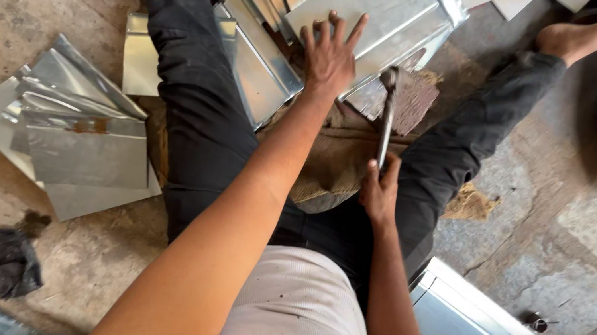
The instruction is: The person uses a hammer to flatten and straighten multiple thin metal sheets on a stone floor, handling them one at a time and placing them into stacks.
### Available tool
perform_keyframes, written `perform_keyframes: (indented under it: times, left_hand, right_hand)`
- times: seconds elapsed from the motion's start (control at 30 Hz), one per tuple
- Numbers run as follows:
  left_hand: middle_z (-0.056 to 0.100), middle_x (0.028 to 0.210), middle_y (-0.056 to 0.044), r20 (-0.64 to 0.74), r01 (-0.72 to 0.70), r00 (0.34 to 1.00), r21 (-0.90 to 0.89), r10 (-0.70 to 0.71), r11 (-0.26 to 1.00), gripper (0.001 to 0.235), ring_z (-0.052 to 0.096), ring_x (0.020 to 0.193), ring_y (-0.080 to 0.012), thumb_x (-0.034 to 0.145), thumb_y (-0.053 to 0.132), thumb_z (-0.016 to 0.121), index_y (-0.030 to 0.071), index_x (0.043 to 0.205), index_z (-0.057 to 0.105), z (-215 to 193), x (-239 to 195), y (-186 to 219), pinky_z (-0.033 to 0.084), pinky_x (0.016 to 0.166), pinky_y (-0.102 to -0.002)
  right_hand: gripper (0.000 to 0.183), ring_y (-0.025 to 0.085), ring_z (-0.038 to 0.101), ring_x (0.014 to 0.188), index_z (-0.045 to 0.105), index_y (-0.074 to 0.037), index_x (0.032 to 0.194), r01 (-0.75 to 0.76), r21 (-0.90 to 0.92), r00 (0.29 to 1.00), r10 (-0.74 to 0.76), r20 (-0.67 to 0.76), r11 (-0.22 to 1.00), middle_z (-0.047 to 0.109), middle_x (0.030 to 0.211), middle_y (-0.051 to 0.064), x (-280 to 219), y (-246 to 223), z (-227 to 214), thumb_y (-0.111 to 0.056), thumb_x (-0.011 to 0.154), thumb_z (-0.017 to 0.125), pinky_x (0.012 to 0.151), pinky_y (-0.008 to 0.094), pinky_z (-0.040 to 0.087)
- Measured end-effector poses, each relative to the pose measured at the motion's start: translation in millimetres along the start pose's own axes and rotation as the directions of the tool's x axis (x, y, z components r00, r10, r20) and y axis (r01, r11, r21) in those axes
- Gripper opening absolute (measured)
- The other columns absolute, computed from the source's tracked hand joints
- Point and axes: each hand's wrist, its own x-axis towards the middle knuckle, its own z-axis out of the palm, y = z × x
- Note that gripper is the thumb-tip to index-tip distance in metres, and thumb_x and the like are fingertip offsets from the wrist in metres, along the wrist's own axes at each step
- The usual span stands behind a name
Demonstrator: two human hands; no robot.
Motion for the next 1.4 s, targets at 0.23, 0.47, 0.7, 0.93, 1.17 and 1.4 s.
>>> perform_keyframes:
  times: [0.23,0.47,0.7,0.93,1.17,1.4]
  left_hand:
    - [0.039,0.153,-0.019,0.173,-0.088,0.980,-0.086,0.102,0.992,0.076,0.043,0.139,-0.0360,0.099,0.029,0.063,0.016,0.165,0.027,7.8,9.8,-8.2,0.028,0.118,-0.070]
    - [0.007,0.174,-0.007,0.025,-0.270,0.961,-0.140,0.276,0.952,0.071,0.007,0.160,-0.0289,0.106,0.035,0.049,0.026,0.167,0.015,14.2,14.9,-16.9,-0.002,0.122,-0.073]
    - [0.003,0.174,0.002,0.094,-0.226,0.967,-0.116,0.237,0.967,0.066,0.007,0.161,-0.0231,0.110,0.038,0.036,0.024,0.167,0.008,14.2,19.9,-15.1,-0.005,0.124,-0.067]
    - [0.004,0.175,0.003,0.066,-0.222,0.970,-0.140,0.233,0.965,0.064,0.007,0.162,-0.0217,0.112,0.038,0.035,0.021,0.167,0.006,18.6,16.6,-12.1,-0.006,0.126,-0.065]
    - [0.004,0.175,0.004,0.075,-0.199,0.975,-0.106,0.208,0.974,0.063,0.007,0.161,-0.0201,0.112,0.034,0.032,0.021,0.168,0.006,-2.4,21.6,-10.6,-0.007,0.126,-0.063]
    - [0.004,0.174,0.005,0.095,-0.202,0.972,-0.132,0.215,0.970,0.062,0.006,0.161,-0.0207,0.112,0.036,0.029,0.022,0.167,0.005,4.3,18.8,-10.4,-0.006,0.125,-0.063]
  right_hand:
    - [0.017,0.011,0.049,0.047,0.054,-0.005,0.110,-0.044,0.098,0.996,0.036,0.081,0.994,0.052,0.067,0.002,36.2,-0.7,-11.4,-0.020,0.104,0.050,0.041,0.027,0.042]
    - [0.029,0.008,0.042,0.044,0.053,-0.009,0.094,0.037,0.025,0.999,-0.037,0.021,0.999,0.047,0.063,-0.002,36.4,-56.8,-20.3,-0.034,0.108,0.044,0.036,0.027,0.037]
    - [0.064,0.007,0.028,0.035,0.058,-0.019,0.095,0.736,0.303,0.663,-0.734,-0.144,0.605,0.035,0.053,-0.006,-20.7,-165.9,-67.5,-0.073,0.108,0.026,0.035,0.027,0.030]
    - [0.045,0.015,0.043,0.043,0.058,-0.017,0.110,0.907,-0.093,0.319,-0.813,-0.487,0.411,0.052,0.065,0.007,31.5,-107.5,-47.3,-0.057,0.105,0.039,0.043,0.031,0.039]
    - [0.030,0.012,0.052,0.065,0.063,-0.002,0.098,0.319,-0.449,0.927,-0.373,-0.036,0.835,0.058,0.072,0.003,26.3,-71.0,-39.7,-0.029,0.109,0.061,0.056,0.031,0.044]
    - [0.048,0.004,0.038,0.042,0.059,-0.009,0.111,0.792,0.068,0.602,-0.760,-0.246,0.606,0.045,0.061,-0.003,-38.8,-179.5,-70.4,-0.055,0.110,0.045,0.040,0.026,0.032]
